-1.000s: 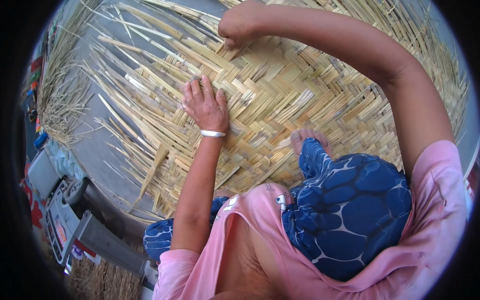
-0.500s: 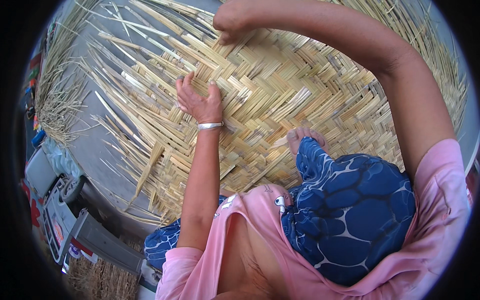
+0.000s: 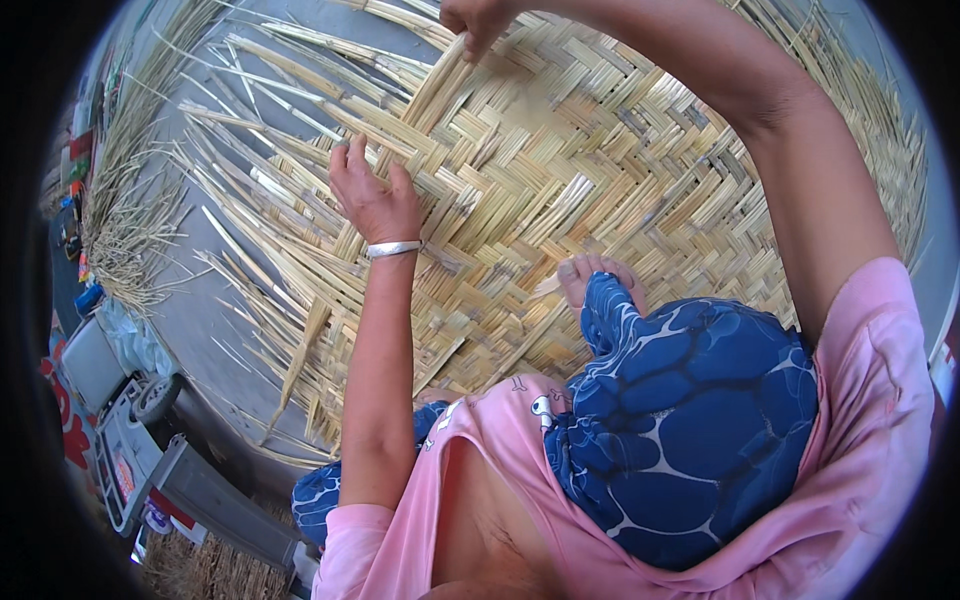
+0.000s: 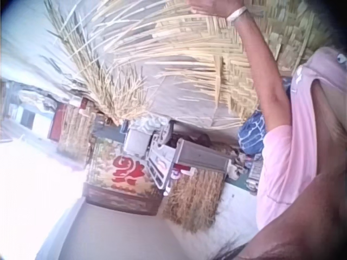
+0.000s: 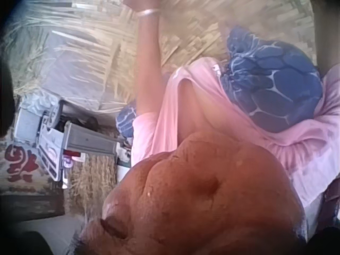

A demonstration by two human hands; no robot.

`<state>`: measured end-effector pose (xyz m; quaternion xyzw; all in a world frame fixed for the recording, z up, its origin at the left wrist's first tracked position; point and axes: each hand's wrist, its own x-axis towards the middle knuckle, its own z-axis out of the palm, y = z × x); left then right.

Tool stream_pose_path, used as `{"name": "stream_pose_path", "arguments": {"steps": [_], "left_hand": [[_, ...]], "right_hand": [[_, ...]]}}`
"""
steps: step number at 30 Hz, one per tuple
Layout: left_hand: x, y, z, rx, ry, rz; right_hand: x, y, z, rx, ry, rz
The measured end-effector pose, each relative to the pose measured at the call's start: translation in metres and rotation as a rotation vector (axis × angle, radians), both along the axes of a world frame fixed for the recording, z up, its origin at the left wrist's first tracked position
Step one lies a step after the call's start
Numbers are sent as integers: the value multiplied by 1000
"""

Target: The person sits on the floor and weaves a mat using dried palm leaves. They interlace the leaves by hand, adjusting and tightening the weave as they work.

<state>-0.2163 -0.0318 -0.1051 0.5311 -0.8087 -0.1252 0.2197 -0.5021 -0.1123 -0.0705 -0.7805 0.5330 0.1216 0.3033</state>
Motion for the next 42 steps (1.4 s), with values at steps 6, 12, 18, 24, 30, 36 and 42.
{"name": "stream_pose_path", "arguments": {"steps": [6,12,18,24,30,36,42], "left_hand": [[-59,-51,7,383,-115,-259],[-85,-76,22,777,-289,-107],[-84,-59,24,624,-152,46],[-79,-55,0,608,128,233],[-71,-56,-6,643,335,294],[-70,-56,-10,657,367,289],[-68,-58,-7,692,411,271]], "right_hand": [[2,17,26,-128,38,-82],[-2,35,26,-356,-10,-59],[-6,40,27,-926,-341,-155],[16,28,-28,-441,-389,-476],[33,-12,-37,-409,-333,-523],[37,-14,-37,-449,-359,-483],[39,-25,-38,-412,-122,-413]]}}
